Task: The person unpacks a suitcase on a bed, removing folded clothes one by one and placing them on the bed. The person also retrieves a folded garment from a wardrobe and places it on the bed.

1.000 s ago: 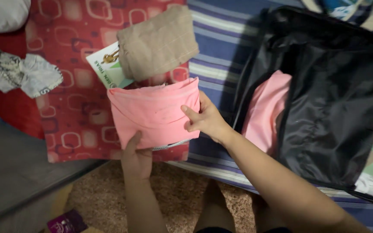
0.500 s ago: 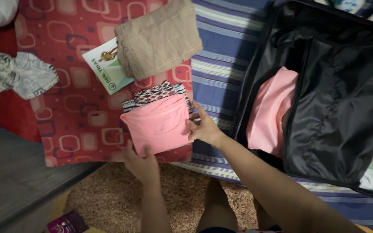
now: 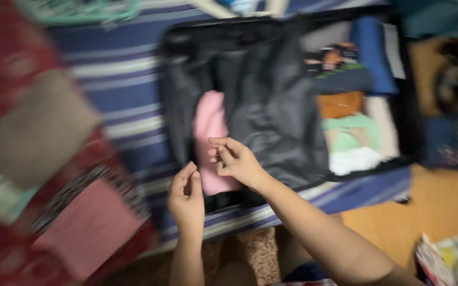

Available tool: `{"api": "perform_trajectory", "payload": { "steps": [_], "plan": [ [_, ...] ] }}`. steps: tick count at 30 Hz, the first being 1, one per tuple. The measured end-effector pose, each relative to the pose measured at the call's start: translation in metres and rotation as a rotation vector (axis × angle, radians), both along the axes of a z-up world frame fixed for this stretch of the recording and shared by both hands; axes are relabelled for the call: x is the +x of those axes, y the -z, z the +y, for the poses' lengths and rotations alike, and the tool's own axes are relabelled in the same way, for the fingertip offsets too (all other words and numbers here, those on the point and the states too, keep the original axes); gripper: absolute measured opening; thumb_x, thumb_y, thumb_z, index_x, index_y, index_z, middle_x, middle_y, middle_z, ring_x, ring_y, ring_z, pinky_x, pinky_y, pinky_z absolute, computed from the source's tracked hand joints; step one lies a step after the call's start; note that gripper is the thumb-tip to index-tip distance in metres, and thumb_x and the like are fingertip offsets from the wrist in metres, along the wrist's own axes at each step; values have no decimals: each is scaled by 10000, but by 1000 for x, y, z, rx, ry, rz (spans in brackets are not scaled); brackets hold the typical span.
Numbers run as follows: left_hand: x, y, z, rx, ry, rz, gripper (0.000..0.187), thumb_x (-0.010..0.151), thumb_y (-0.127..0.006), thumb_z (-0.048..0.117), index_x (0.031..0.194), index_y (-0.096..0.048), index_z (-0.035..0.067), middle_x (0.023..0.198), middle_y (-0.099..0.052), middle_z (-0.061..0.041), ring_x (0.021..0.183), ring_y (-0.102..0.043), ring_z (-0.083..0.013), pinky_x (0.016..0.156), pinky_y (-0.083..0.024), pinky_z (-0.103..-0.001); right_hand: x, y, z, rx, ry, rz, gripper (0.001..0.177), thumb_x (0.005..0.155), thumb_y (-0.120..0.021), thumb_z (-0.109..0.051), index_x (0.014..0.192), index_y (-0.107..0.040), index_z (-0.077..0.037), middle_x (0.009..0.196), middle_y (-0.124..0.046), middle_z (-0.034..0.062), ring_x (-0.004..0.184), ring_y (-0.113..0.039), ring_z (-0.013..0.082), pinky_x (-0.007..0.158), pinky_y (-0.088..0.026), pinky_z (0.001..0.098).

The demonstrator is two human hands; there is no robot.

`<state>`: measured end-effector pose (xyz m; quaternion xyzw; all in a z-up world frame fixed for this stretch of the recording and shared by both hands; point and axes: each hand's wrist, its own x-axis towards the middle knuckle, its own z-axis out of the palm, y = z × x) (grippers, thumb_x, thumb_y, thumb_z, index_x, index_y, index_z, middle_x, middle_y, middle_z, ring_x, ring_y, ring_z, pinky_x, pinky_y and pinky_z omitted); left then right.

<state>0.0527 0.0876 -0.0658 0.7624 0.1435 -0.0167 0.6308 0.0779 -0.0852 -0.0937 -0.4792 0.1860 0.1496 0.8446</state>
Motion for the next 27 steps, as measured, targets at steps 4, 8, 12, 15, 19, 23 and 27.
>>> {"api": "perform_trajectory", "payload": {
  "steps": [4, 8, 12, 15, 19, 23, 27],
  "plan": [
    [-7, -5, -84, 1, 198, 92, 205, 939, -726, 117, 1135, -765, 74, 990, -782, 3, 796, -691, -93, 730, -554, -224, -39, -3, -113, -254, 271, 44, 334, 1074, -509, -167, 1357, -587, -8, 1012, -696, 104, 777, -629, 123, 682, -565, 256],
    [-26, -14, -151, -6, 347, 98, 184, 898, -737, 99, 1077, -764, 67, 1005, -772, -4, 747, -671, -79, 681, -544, -230, -91, 7, -203, -327, 469, 55, 328, 1058, -520, -151, 1351, -570, -11, 1005, -681, 98, 790, -634, 127, 702, -565, 249],
    [-46, -20, -201, -18, 439, 107, 169, 893, -739, 90, 1057, -768, 59, 982, -773, -16, 740, -673, -79, 679, -551, -231, -142, 25, -268, -394, 560, 143, 313, 1071, -513, -155, 1339, -573, -4, 1010, -672, 83, 776, -615, 117, 675, -536, 243],
    [-57, -21, -229, -13, 479, 192, 177, 882, -736, 92, 1055, -768, 67, 980, -766, -11, 739, -691, -77, 658, -552, -235, -172, 36, -314, -461, 635, 184, 307, 1064, -530, -127, 1330, -586, 17, 1036, -671, 64, 782, -604, 115, 682, -522, 241],
    [-68, -17, -261, 28, 506, 225, 181, 875, -746, 91, 1053, -777, 72, 965, -764, -19, 745, -687, -86, 653, -549, -241, -201, 44, -378, -626, 703, 239, 373, 926, -599, 46, 1298, -587, 50, 1085, -663, 60, 884, -632, 111, 712, -555, 278],
    [-78, -10, -292, 34, 518, 174, 187, 876, -742, 88, 1060, -771, 73, 976, -762, -25, 743, -681, -95, 669, -554, -238, -215, 44, -428, -641, 671, 327, 308, 976, -564, 2, 1280, -609, 30, 1083, -653, 52, 925, -654, 112, 776, -590, 264],
    [-86, -4, -324, 139, 657, 156, 206, 866, -724, 87, 1066, -773, 84, 994, -745, -72, 759, -703, -183, 699, -571, -298, -219, 38, -449, -691, 495, 421, 268, 991, -538, -19, 1226, -656, 39, 1017, -671, 71, 837, -675, 153, 746, -589, 291]
  ]
}}
